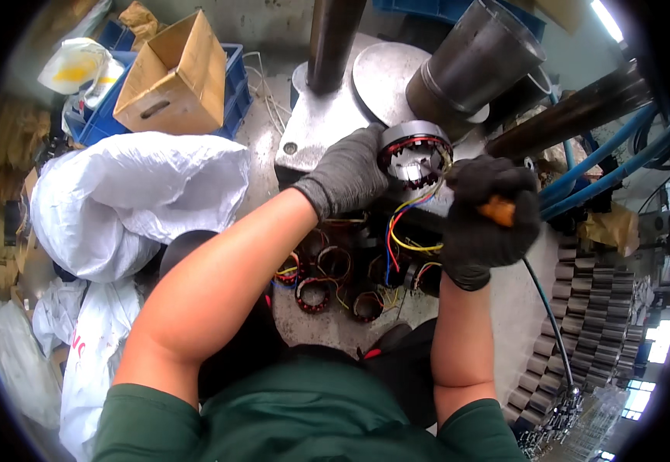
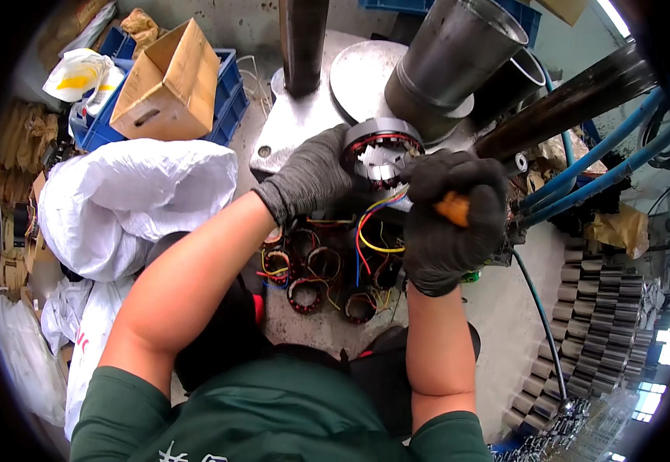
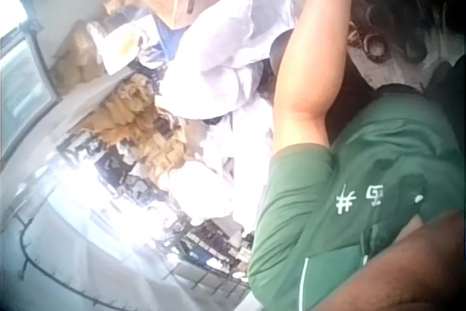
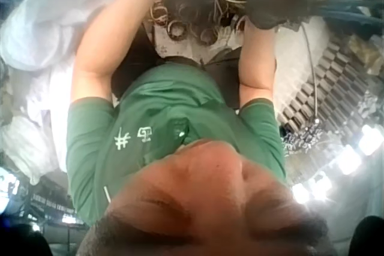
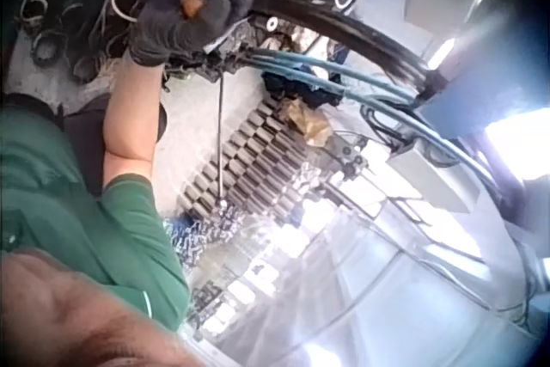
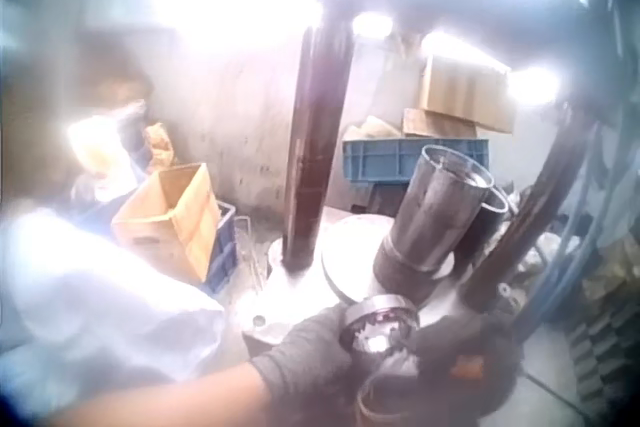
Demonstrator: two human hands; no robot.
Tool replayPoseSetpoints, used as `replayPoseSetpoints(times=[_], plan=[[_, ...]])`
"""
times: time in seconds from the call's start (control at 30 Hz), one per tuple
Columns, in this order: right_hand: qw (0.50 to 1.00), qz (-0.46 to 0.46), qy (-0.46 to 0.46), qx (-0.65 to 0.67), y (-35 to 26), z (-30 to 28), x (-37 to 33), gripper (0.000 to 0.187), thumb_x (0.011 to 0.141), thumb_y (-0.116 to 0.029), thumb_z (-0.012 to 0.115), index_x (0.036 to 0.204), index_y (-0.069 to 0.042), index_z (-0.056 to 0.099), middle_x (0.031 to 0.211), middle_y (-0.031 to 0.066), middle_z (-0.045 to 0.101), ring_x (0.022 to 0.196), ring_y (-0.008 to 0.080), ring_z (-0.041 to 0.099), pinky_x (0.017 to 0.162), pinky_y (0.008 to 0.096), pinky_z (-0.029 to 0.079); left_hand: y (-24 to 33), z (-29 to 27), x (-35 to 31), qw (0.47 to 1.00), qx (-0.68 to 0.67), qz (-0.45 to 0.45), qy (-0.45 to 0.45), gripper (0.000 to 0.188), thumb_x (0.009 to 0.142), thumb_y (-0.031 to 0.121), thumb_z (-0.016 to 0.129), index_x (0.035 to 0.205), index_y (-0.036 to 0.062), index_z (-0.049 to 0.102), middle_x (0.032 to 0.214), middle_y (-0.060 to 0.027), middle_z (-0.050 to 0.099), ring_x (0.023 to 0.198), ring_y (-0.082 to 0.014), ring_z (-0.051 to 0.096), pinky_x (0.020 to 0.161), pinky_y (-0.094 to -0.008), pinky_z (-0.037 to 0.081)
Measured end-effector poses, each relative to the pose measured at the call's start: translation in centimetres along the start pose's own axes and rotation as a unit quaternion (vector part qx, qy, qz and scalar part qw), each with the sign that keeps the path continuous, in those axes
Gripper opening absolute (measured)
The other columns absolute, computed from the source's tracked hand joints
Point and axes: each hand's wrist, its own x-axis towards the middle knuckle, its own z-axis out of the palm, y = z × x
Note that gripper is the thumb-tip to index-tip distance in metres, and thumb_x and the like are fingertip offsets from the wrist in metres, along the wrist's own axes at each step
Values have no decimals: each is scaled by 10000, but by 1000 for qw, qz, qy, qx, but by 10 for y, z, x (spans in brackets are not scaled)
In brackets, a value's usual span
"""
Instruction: The person cuts open a bag to retrieve components, arranges motor stators, and connects internal wiring using a small manual tool before placing the assembled unit into a large hydraulic press.
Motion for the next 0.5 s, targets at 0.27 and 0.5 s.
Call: replayPoseSetpoints(times=[0.27,0.5], plan=[[998,7,23,-56,6,-2,2,359,962,-376,443,875,-50,565,705,94,550,686,248,573,739,444,523,-3,1,2,999,32,-23,-19,873,605,419,964,1258,-26,594,1163,-177,719,1070,-252,702,976,-381,548],[999,30,25,-27,12,-14,2,322,960,-345,520,967,-31,586,729,127,600,687,268,594,772,467,538,4,-3,2,997,53,-22,-43,888,640,433,944,1289,-36,559,1188,-180,711,1102,-265,694,989,-374,546]])
